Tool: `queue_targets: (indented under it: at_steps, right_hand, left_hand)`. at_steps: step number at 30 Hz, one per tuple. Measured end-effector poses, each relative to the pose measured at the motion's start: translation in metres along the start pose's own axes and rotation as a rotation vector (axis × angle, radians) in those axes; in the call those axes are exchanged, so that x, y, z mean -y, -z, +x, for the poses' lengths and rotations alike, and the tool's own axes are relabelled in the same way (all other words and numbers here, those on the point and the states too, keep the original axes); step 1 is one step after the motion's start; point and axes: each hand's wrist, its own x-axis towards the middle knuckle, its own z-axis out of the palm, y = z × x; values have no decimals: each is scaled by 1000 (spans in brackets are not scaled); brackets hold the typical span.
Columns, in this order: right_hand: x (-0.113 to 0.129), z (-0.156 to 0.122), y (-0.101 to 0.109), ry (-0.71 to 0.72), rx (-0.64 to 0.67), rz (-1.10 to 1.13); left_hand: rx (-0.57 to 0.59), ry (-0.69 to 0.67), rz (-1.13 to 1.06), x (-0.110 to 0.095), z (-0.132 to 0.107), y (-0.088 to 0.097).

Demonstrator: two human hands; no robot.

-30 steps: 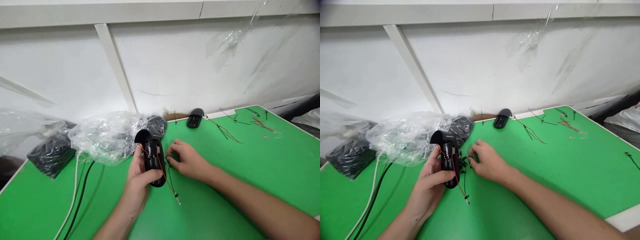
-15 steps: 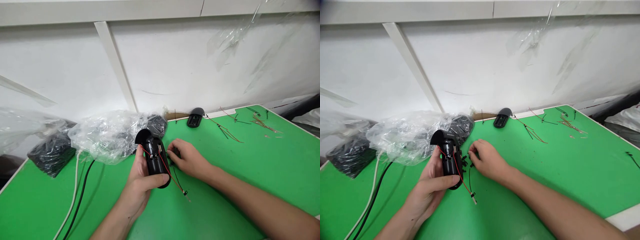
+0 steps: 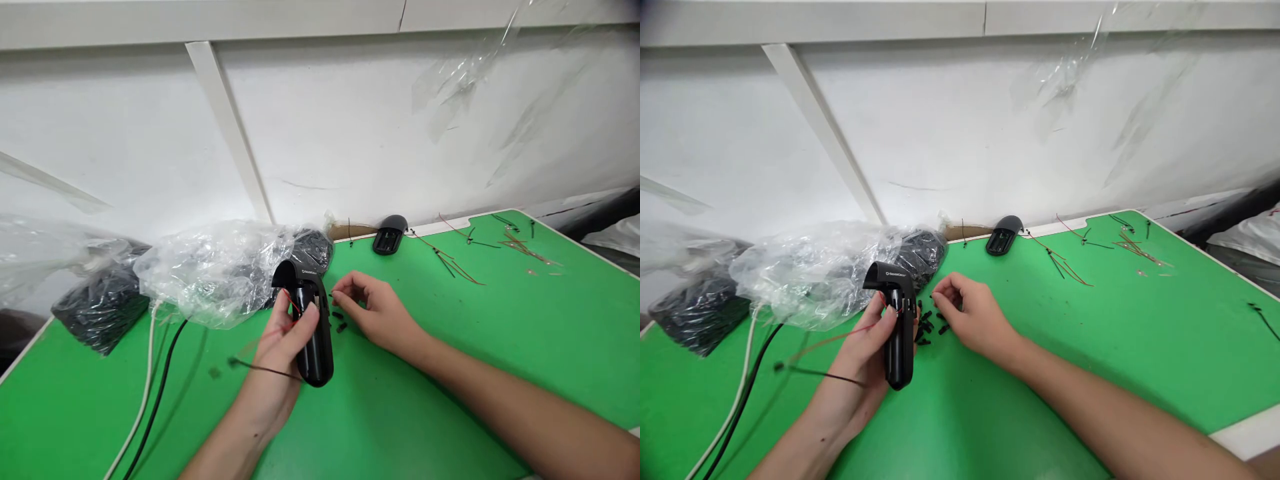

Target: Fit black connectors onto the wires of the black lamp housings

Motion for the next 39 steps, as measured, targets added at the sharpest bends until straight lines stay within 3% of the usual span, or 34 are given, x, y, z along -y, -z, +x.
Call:
queue_targets:
  at_steps: [5,10,18,31,39]
  right_hand:
    - [-1,2,-2,-71,-2,328]
    - [5,4,0,-212,30,368]
    - [11,0,-2,-324,55,619]
    - [15,-4,-6,-385,71,646]
    - [17,-3,-6,-408,66,649]
  left_hand:
    - [-48,23,-91,-4,2,-3]
    - [-198,-74,-1,1,10,0]
    - [-216,-114,109,5,15,3]
    - [-189,-257,413,9,19,8]
    - [-179,-309,466,13,20,12]
